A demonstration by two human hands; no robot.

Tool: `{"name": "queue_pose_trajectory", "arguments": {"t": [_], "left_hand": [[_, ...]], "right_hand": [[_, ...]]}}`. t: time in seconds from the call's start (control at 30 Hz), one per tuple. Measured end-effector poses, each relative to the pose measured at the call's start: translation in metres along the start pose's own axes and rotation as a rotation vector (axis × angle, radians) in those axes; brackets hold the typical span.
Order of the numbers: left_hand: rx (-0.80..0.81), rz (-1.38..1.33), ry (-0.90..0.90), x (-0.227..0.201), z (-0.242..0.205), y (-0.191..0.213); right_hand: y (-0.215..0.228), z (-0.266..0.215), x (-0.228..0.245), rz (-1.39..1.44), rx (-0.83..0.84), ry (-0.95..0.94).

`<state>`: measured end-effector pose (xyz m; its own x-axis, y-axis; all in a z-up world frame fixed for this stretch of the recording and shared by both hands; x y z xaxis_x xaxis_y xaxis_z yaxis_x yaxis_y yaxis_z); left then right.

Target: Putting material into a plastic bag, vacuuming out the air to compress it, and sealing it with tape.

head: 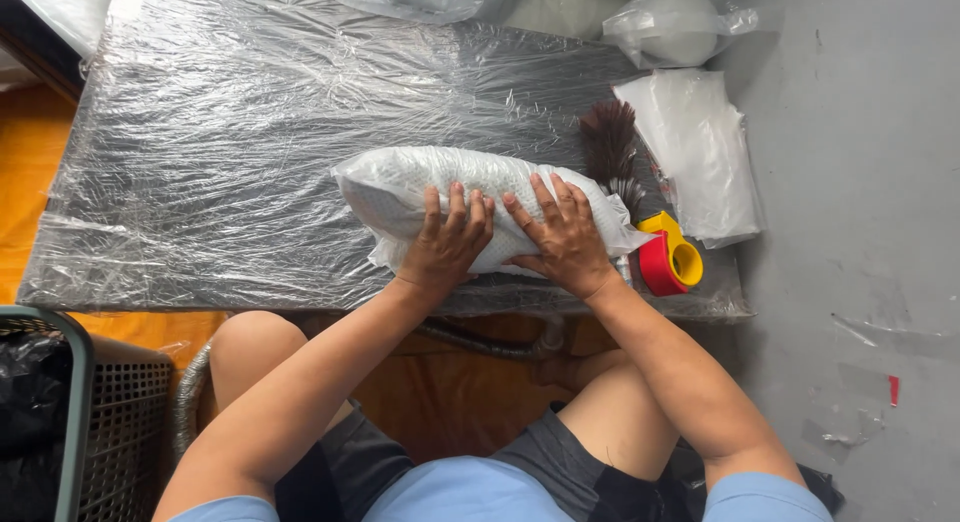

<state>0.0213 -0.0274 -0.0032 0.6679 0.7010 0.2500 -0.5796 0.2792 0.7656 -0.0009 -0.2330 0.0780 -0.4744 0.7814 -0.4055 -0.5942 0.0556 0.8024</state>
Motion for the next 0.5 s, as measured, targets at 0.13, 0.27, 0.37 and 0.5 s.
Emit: {"name": "queue_pose_trajectory", "arguments": {"t": [0.13,0.27,0.37,0.5], "left_hand": [[0.024,-0.055,-0.082,0.006,0.003,0.004],[0.085,-0.199,-0.056,0.018,0.015,0.051],[0.106,-0.215,-0.001,0.018,0.013,0.052],[0.150,-0.320,0.033,0.014,0.010,0.040]], "right_hand": [[0.002,0.001,-0.002,0.022,-0.025,0.006],[0.001,-0.001,0.001,0.053,-0.027,-0.013],[0.003,0.003,-0.001,0.081,-0.039,-0.017],[-0.001,0.004,-0.004,0.112,-0.036,-0.015]]}}
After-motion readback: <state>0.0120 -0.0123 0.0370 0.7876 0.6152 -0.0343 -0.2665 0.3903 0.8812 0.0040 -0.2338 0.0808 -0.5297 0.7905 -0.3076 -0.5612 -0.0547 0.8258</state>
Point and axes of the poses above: each hand's wrist, its own z-axis towards the middle knuckle, its own y-axis out of the back of the hand, x = y × z, the point moved 2 cm from there along z, towards the middle knuckle, and after that the axes turned 11 degrees about -z, right-handed, at the moved point
